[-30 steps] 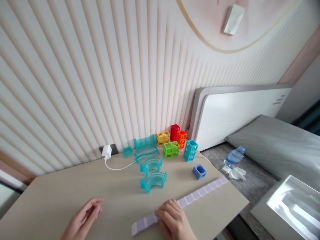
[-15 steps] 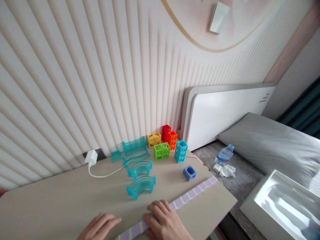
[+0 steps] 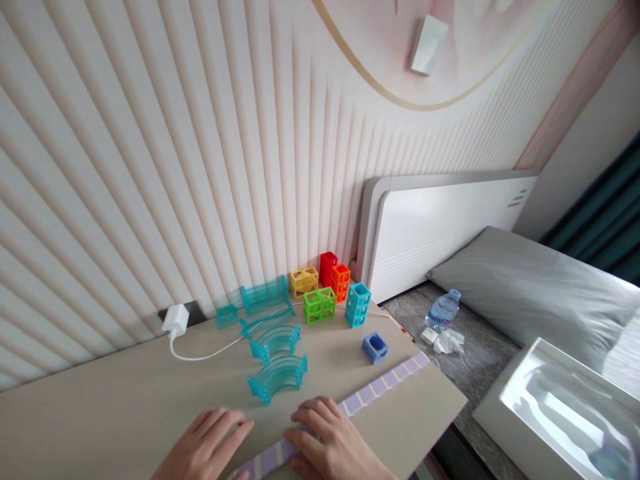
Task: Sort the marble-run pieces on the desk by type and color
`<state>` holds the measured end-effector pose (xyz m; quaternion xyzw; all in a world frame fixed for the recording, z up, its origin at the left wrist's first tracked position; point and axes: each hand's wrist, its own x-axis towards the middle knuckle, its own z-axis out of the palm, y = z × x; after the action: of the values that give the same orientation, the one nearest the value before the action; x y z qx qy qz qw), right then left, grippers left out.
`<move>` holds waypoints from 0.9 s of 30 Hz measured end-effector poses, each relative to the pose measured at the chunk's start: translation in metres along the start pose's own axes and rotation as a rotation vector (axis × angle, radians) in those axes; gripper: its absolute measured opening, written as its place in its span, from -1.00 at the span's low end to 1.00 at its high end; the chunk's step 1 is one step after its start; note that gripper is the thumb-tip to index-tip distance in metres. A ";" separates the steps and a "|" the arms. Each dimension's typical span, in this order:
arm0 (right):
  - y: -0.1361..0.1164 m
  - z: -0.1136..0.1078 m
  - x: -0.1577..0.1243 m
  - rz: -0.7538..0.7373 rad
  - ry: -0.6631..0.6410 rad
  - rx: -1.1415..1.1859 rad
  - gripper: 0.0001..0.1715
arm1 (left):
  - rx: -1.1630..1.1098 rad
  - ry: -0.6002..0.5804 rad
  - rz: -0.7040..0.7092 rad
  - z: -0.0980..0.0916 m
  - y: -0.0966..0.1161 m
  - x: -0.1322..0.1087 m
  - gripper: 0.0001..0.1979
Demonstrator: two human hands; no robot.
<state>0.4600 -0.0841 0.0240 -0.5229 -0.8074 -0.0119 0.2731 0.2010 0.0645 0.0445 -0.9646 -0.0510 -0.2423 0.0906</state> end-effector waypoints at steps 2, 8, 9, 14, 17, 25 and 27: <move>-0.001 -0.015 0.003 0.037 -0.002 0.021 -0.72 | -0.016 0.008 -0.091 -0.003 -0.007 0.003 -0.63; 0.007 -0.043 0.009 0.320 0.039 0.054 -0.67 | -0.086 -0.003 -0.353 0.006 -0.023 0.011 -0.59; 0.010 -0.043 0.009 0.364 0.033 0.048 -0.65 | -0.102 -0.012 -0.388 0.010 -0.025 0.012 -0.56; 0.024 -0.029 0.015 0.596 0.053 0.082 -0.39 | -0.182 -0.040 -0.513 0.034 -0.028 0.017 -0.31; 0.031 -0.015 0.026 0.683 0.058 0.168 -0.20 | -0.229 -0.060 -0.566 0.051 -0.026 0.025 -0.21; 0.036 0.013 0.054 0.741 0.080 0.407 -0.14 | -0.394 -0.054 -0.718 0.077 -0.009 0.041 -0.23; 0.036 0.017 0.057 0.719 0.066 0.458 -0.15 | -0.430 -0.063 -0.743 0.080 -0.008 0.041 -0.26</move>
<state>0.4657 -0.0153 0.0258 -0.6964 -0.5462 0.2471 0.3946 0.2729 0.0903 -0.0044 -0.8846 -0.3458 -0.2340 -0.2076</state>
